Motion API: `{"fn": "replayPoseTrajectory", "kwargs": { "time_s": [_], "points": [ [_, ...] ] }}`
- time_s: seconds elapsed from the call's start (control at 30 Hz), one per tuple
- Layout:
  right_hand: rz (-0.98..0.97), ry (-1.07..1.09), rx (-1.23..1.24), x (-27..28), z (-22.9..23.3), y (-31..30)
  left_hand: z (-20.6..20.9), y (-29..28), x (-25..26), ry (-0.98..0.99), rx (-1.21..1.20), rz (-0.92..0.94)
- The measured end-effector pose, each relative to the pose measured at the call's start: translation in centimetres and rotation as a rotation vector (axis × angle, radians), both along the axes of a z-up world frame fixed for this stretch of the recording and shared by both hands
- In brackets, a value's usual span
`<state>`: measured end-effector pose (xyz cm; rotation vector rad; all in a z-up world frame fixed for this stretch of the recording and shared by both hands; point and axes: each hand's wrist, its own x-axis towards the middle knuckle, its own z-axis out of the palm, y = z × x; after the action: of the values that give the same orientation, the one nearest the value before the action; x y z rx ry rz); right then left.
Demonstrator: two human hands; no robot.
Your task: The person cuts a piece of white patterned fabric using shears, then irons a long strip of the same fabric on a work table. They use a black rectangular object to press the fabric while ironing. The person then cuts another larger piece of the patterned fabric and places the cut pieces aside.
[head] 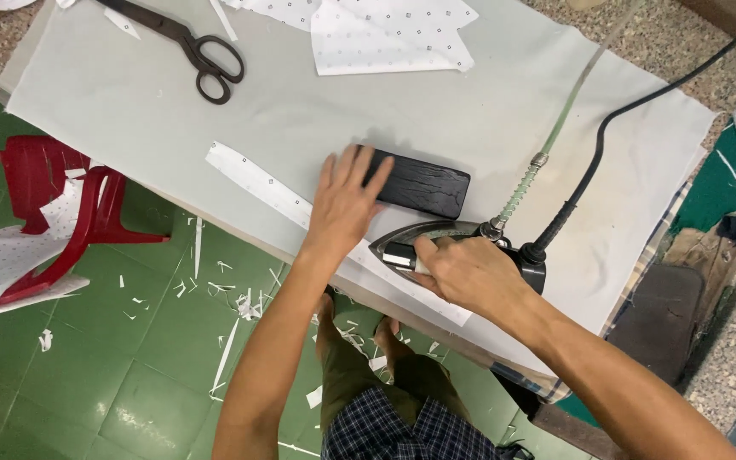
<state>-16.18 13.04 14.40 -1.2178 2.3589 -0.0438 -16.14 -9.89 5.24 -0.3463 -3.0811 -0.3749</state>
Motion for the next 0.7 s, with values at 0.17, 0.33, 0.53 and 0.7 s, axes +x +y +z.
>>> {"fn": "replayPoseTrajectory", "kwargs": {
  "time_s": [0.17, 0.33, 0.53, 0.7],
  "points": [
    [0.01, 0.016, -0.013, 0.3, 1.0, 4.6, -0.6, 1.9, -3.6, -0.394, -0.071, -0.158],
    [-0.208, -0.016, 0.081, 1.4, -1.4, 13.8, 2.2, 1.1, 0.2, -0.419, 0.005, -0.155],
    [-0.679, 0.029, 0.131, 0.5, -1.4, 18.7, -1.2, 1.0, 5.8, -0.276, -0.074, -0.538],
    [-0.712, 0.51, 0.053, 0.0, -3.3, 19.5, -1.1, 0.2, 4.8, 0.34, 0.055, -0.26]
  ]
}}
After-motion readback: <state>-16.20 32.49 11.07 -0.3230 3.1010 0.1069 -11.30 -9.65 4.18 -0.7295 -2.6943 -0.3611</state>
